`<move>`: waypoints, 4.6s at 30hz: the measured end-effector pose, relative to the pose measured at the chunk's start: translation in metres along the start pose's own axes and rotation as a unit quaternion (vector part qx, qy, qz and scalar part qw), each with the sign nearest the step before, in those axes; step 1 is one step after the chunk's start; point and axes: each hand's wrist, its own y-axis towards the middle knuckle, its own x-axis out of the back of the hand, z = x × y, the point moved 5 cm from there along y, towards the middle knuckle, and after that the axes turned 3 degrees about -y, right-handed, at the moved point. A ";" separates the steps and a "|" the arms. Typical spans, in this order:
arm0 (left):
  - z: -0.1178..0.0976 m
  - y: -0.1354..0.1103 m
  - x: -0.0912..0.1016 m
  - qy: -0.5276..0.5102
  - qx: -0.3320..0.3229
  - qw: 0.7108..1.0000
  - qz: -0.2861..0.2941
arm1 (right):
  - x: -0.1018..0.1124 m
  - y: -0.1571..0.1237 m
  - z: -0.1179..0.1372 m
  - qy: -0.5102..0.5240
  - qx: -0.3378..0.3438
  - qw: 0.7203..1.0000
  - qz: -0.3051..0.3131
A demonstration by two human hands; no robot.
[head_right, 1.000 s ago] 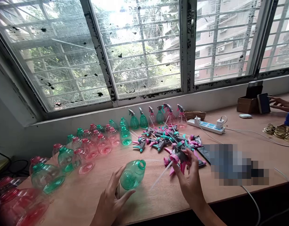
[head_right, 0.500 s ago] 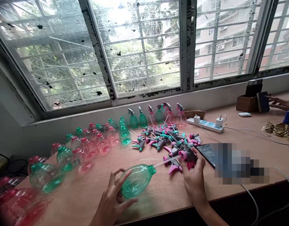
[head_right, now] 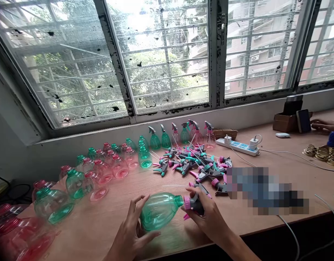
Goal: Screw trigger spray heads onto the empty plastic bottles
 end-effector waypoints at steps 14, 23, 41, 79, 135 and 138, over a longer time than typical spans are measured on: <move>-0.006 -0.002 0.000 -0.044 -0.039 0.998 0.022 | -0.009 -0.003 0.004 0.263 -0.191 0.935 0.144; 0.000 -0.002 0.002 -0.160 0.017 0.986 0.050 | -0.013 -0.006 0.006 0.263 -0.193 0.927 0.185; 0.019 0.000 -0.007 -0.205 0.071 0.975 0.042 | -0.012 -0.004 0.002 0.246 -0.226 0.928 0.166; 0.016 -0.001 -0.004 -0.130 0.014 0.990 0.047 | -0.010 -0.002 0.006 0.316 -0.255 0.905 0.127; 0.039 -0.002 -0.020 -0.178 -0.060 0.982 0.030 | -0.020 -0.007 -0.003 0.356 -0.250 0.888 0.149; 0.038 -0.001 -0.020 -0.204 -0.056 0.977 0.030 | -0.020 -0.007 -0.002 0.353 -0.247 0.890 0.149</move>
